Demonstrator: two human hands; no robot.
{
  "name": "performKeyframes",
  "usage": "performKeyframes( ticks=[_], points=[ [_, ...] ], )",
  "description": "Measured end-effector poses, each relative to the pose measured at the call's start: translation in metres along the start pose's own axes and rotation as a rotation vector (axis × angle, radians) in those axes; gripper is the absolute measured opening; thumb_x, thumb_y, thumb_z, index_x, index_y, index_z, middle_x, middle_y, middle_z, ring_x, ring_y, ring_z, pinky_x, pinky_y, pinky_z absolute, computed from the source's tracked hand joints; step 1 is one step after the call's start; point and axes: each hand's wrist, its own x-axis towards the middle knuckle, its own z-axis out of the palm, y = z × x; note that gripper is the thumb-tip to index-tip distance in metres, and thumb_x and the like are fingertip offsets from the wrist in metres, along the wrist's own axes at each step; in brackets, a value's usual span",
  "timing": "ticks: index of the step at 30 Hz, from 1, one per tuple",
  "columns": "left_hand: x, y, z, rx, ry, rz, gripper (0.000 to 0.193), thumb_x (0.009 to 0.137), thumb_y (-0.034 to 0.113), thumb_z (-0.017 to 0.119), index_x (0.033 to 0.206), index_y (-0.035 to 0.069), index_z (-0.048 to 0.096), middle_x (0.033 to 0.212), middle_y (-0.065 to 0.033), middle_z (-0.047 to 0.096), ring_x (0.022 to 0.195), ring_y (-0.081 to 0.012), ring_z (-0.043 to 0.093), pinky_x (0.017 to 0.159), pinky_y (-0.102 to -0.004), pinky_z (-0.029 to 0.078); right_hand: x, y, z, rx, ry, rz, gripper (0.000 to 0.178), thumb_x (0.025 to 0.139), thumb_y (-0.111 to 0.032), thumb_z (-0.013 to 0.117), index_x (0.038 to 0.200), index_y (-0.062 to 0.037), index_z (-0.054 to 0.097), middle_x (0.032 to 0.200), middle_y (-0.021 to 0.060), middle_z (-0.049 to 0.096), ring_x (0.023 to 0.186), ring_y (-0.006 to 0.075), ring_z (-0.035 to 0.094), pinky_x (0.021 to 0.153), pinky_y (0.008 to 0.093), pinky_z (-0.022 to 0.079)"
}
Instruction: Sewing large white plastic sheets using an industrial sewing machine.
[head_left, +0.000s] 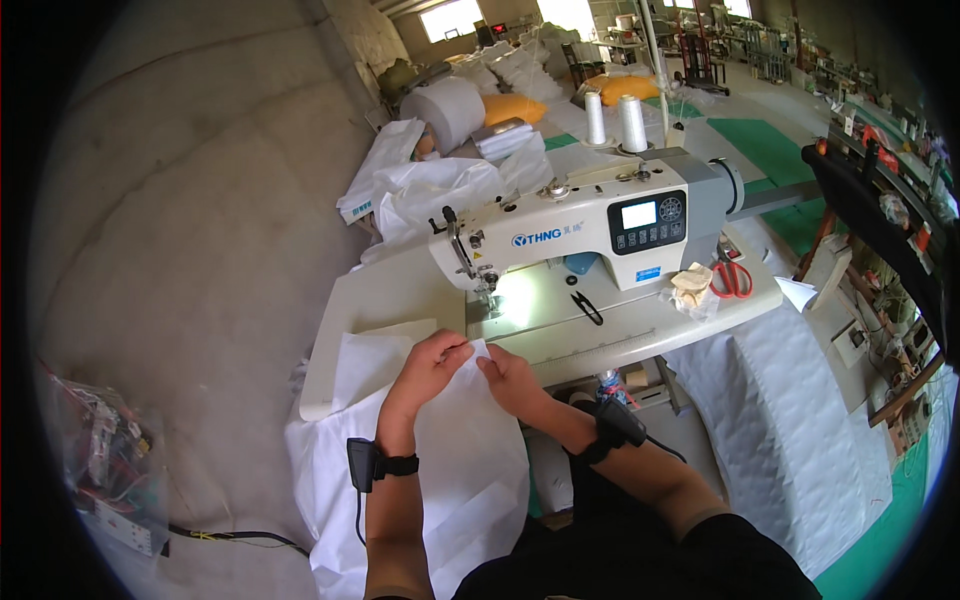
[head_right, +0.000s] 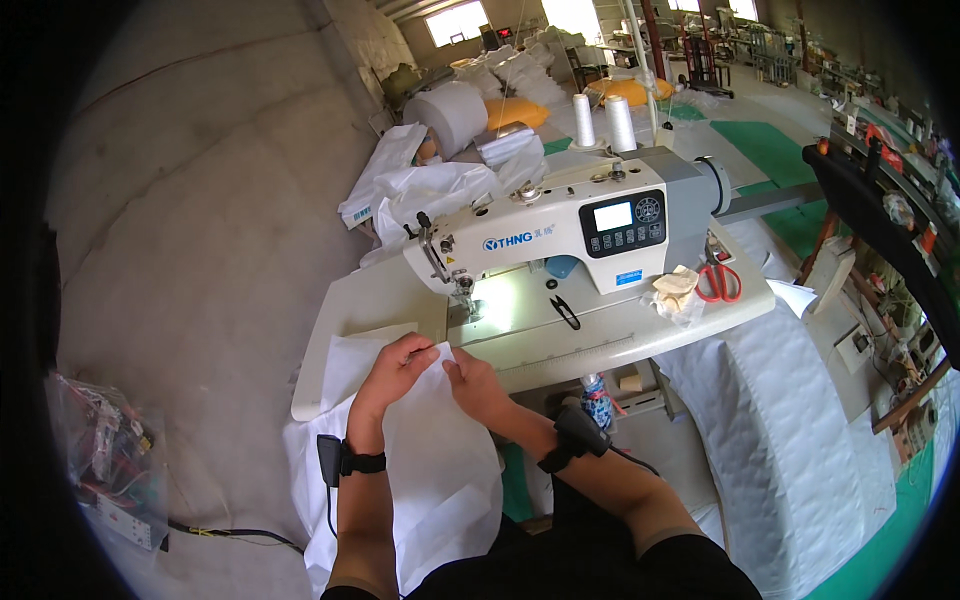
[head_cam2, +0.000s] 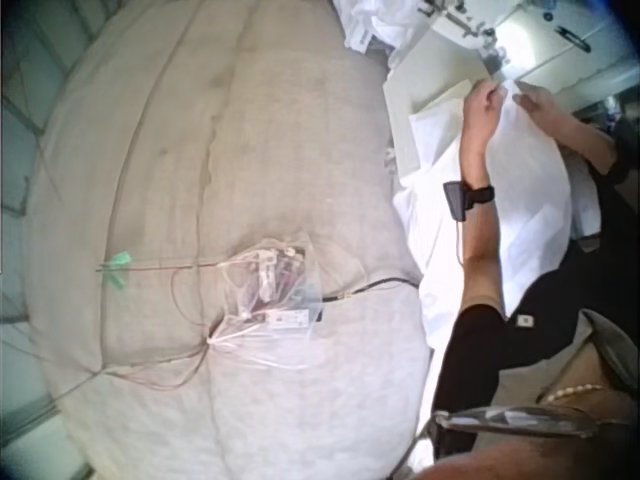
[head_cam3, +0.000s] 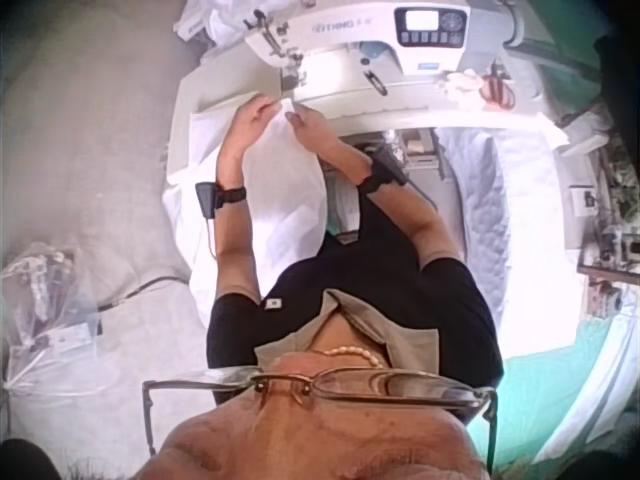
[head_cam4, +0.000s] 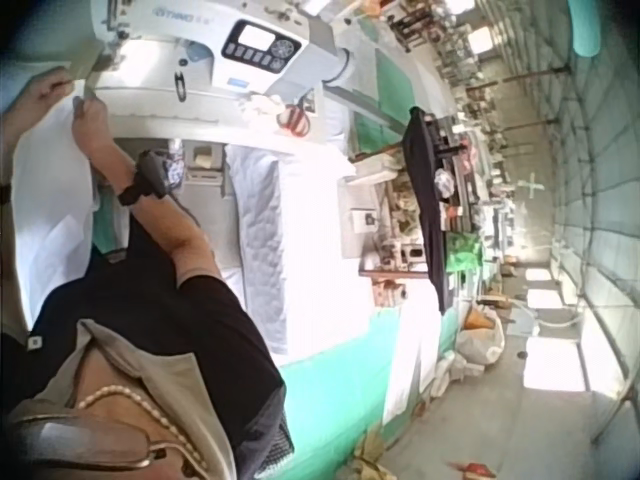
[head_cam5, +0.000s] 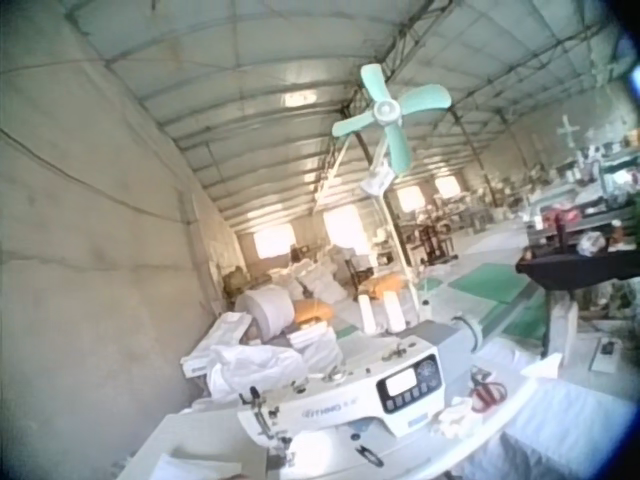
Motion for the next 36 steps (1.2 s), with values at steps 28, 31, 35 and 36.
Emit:
performKeyframes(
  ticks=[28, 31, 35, 36],
  points=[
    [0.066, -0.105, 0.023, 0.313, -0.105, 0.035, 0.014, 0.086, 0.014, 0.061, 0.086, 0.000, 0.061, 0.069, -0.0014, 0.056, 0.068, -0.0090, 0.049, 0.063, -0.0260, 0.043, -0.085, 0.010, -0.008, 0.680, -0.356, 0.750, 0.029, 0.087, -0.021, 0.058, 0.108, -0.0004, 0.059, 0.089, 0.0024, 0.063, 0.082, 0.0107, 0.058, 0.069, 0.0278, 0.048],
    [0.062, -0.130, 0.051, -0.015, -0.029, -0.103, 0.015, 0.084, 0.018, 0.061, 0.085, 0.003, 0.061, 0.070, -0.0116, 0.057, 0.062, -0.0194, 0.052, 0.061, -0.0306, 0.043, -0.052, 0.009, -0.038, 0.073, -0.666, 0.794, 0.027, 0.090, -0.022, 0.055, 0.106, -0.0008, 0.060, 0.090, 0.0068, 0.064, 0.079, 0.0154, 0.061, 0.066, 0.0292, 0.051],
    [0.069, -0.119, 0.064, -0.251, -0.027, -0.165, 0.017, 0.085, 0.017, 0.063, 0.083, 0.001, 0.062, 0.069, 0.0018, 0.053, 0.067, -0.0067, 0.046, 0.061, -0.0235, 0.040, 0.014, 0.078, -0.045, -0.228, -0.278, 0.452, 0.034, 0.090, -0.029, 0.052, 0.100, 0.0030, 0.058, 0.081, 0.0139, 0.064, 0.074, 0.0236, 0.064, 0.065, 0.0334, 0.051],
    [0.068, -0.118, 0.064, -0.253, -0.025, -0.170, 0.017, 0.085, 0.017, 0.063, 0.083, 0.001, 0.062, 0.069, 0.0018, 0.053, 0.067, -0.0067, 0.046, 0.061, -0.0235, 0.040, 0.025, 0.086, -0.042, -0.178, -0.055, 0.317, 0.035, 0.090, -0.030, 0.051, 0.098, 0.0032, 0.058, 0.076, 0.0142, 0.064, 0.072, 0.0239, 0.064, 0.063, 0.0349, 0.051]
  ],
)
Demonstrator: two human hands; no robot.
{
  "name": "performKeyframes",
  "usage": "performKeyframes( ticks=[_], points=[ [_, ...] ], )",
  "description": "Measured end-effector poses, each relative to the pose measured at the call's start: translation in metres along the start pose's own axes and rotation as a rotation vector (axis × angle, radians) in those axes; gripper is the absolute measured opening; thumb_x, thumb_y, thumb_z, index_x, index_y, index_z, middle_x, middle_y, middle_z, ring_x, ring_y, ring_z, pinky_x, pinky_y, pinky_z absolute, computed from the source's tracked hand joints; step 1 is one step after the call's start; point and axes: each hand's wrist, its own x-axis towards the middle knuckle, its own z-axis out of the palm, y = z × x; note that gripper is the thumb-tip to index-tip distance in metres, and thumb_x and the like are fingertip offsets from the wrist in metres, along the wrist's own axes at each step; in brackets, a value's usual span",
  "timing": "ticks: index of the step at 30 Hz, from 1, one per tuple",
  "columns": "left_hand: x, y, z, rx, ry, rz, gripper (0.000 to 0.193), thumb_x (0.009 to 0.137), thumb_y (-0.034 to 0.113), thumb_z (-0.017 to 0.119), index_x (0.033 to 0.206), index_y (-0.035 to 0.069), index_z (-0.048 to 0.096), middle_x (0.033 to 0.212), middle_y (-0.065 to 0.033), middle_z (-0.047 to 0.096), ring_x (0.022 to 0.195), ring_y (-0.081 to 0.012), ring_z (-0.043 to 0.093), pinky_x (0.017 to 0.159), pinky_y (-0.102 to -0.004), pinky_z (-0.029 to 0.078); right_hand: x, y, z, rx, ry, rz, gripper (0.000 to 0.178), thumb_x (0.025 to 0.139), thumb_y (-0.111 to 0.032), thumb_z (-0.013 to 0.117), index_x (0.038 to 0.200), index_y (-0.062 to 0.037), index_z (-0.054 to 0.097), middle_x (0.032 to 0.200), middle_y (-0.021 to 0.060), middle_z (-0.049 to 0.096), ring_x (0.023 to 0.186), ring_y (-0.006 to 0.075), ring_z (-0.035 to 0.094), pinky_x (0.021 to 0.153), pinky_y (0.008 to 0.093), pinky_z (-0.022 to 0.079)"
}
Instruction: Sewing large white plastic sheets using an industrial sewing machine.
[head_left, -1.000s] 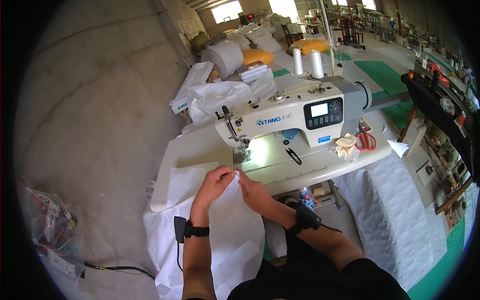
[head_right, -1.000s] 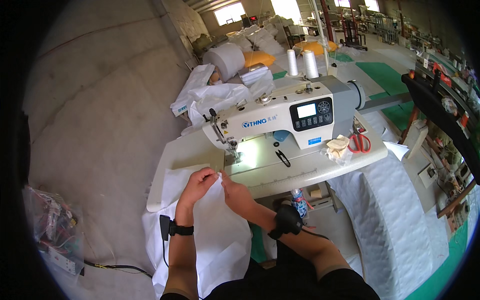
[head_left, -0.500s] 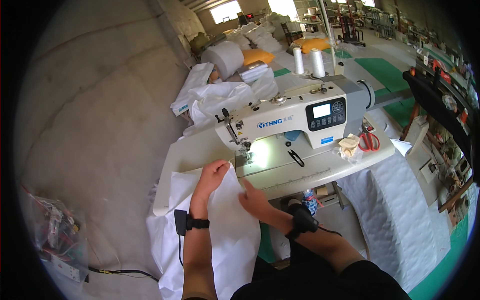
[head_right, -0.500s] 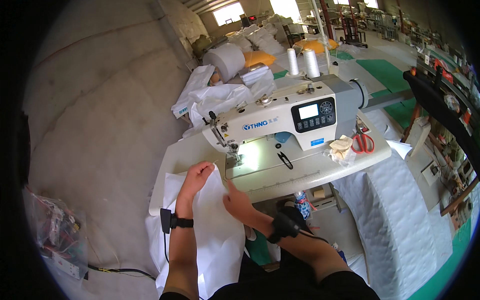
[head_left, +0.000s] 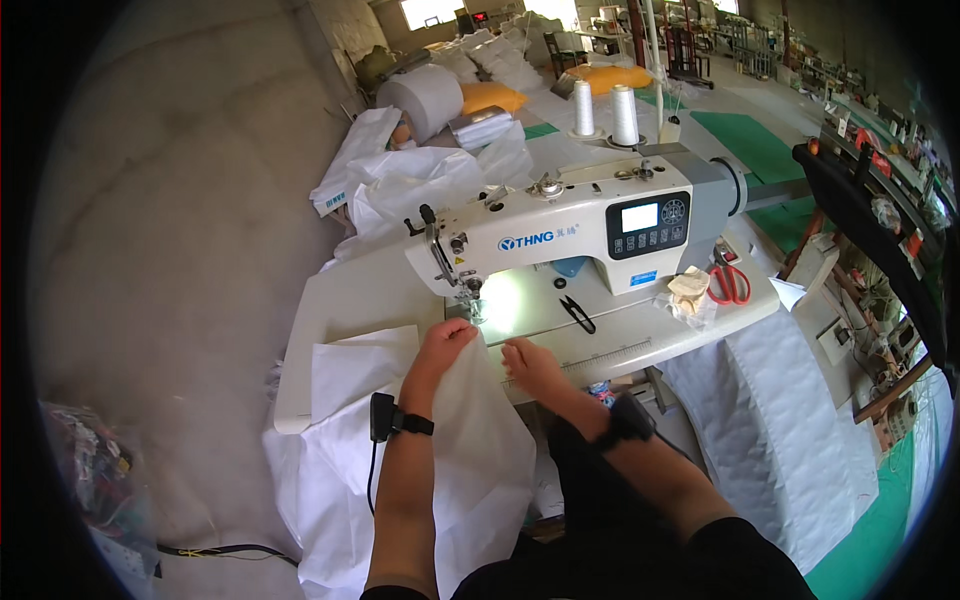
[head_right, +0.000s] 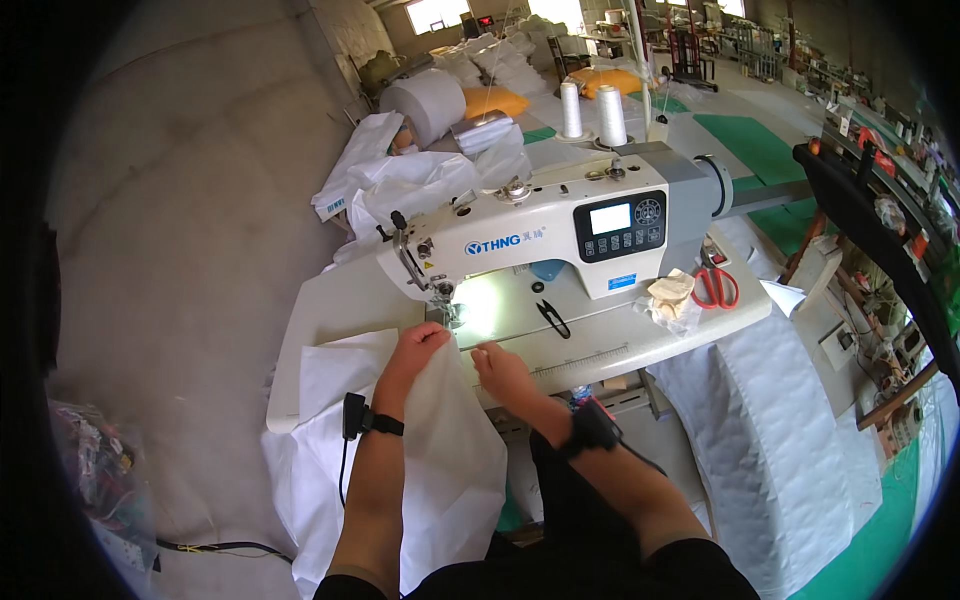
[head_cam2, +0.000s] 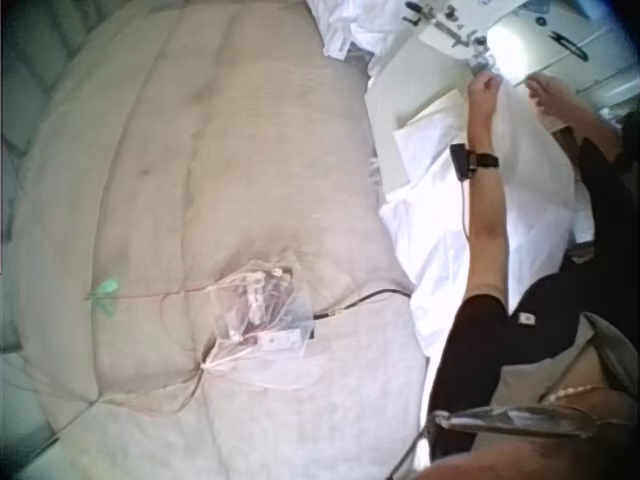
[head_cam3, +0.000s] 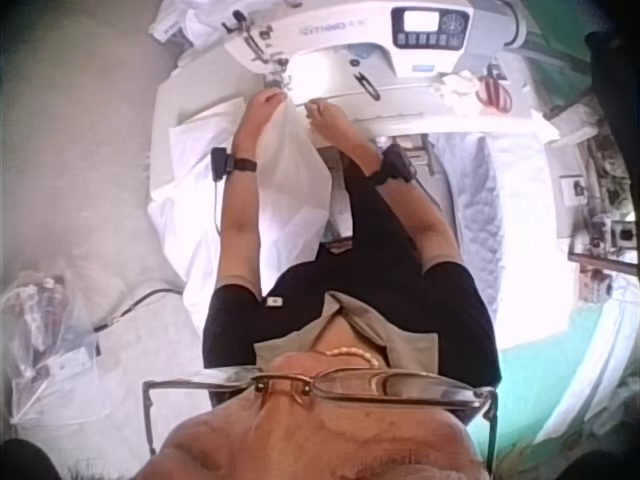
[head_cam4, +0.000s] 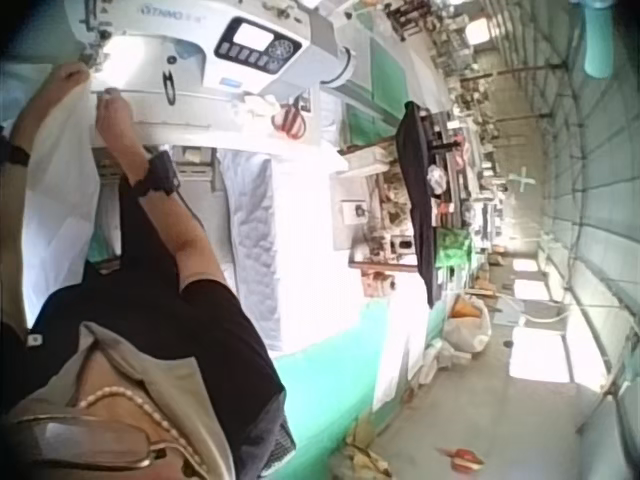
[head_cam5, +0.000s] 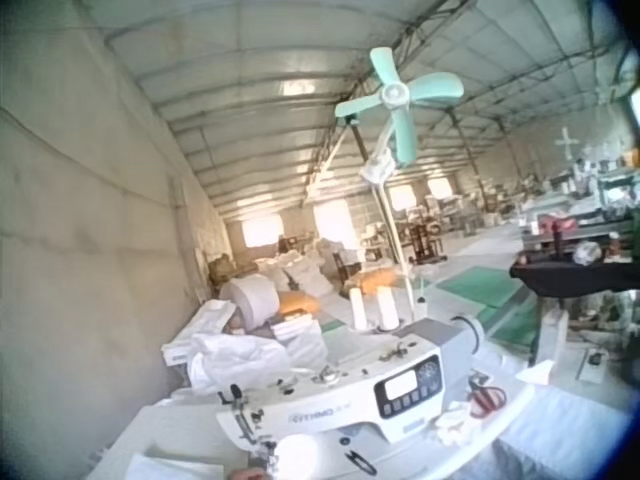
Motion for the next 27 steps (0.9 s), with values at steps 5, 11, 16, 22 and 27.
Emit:
performKeyframes(
  ticks=[5, 11, 16, 22, 27],
  points=[
    [0.017, 0.000, 0.002, -0.135, -0.033, -0.001, 0.011, 0.085, 0.012, 0.062, 0.083, 0.000, 0.062, 0.072, 0.0058, 0.053, 0.069, -0.0040, 0.045, 0.063, -0.0213, 0.038, 0.043, 0.008, 0.025, 0.311, -0.227, 0.260, 0.032, 0.092, -0.027, 0.051, 0.099, 0.0028, 0.060, 0.080, 0.0126, 0.064, 0.072, 0.0208, 0.063, 0.065, 0.0322, 0.049],
    [0.011, -0.017, -0.009, 0.004, 0.010, -0.091, 0.014, 0.087, 0.015, 0.060, 0.084, 0.001, 0.063, 0.074, 0.0045, 0.055, 0.069, -0.0043, 0.046, 0.065, -0.0204, 0.040, 0.034, -0.008, 0.047, -0.202, -0.010, -0.001, 0.028, 0.089, -0.025, 0.052, 0.086, 0.0021, 0.059, 0.076, 0.0215, 0.061, 0.072, 0.0363, 0.060, 0.068, 0.0409, 0.047],
    [0.011, -0.011, -0.010, -0.192, 0.021, -0.200, 0.016, 0.087, 0.016, 0.060, 0.088, 0.000, 0.064, 0.076, 0.0035, 0.057, 0.071, -0.0051, 0.049, 0.066, -0.0214, 0.042, 0.049, 0.008, 0.041, -0.128, -0.030, -0.033, 0.030, 0.090, -0.025, 0.050, 0.081, 0.0016, 0.060, 0.077, 0.0220, 0.061, 0.073, 0.0387, 0.059, 0.067, 0.0430, 0.045],
    [0.010, -0.014, -0.007, -0.092, -0.024, -0.205, 0.023, 0.087, 0.017, 0.061, 0.100, -0.001, 0.066, 0.085, 0.0020, 0.063, 0.077, -0.0050, 0.053, 0.070, -0.0213, 0.044, 0.055, 0.017, 0.039, 0.039, -0.145, 0.076, 0.029, 0.092, -0.024, 0.052, 0.091, 0.0033, 0.063, 0.070, 0.0056, 0.060, 0.066, 0.0098, 0.053, 0.064, 0.0285, 0.045],
    [0.005, -0.009, -0.009, -0.141, -0.029, -0.212, 0.025, 0.087, 0.020, 0.062, 0.101, -0.001, 0.065, 0.082, 0.0022, 0.062, 0.075, -0.0047, 0.051, 0.068, -0.0215, 0.043, 0.052, 0.017, 0.041, 0.232, -0.093, 0.105, 0.027, 0.092, -0.022, 0.053, 0.094, 0.0022, 0.063, 0.075, 0.0034, 0.061, 0.068, 0.0090, 0.052, 0.065, 0.0272, 0.045]
  ],
)
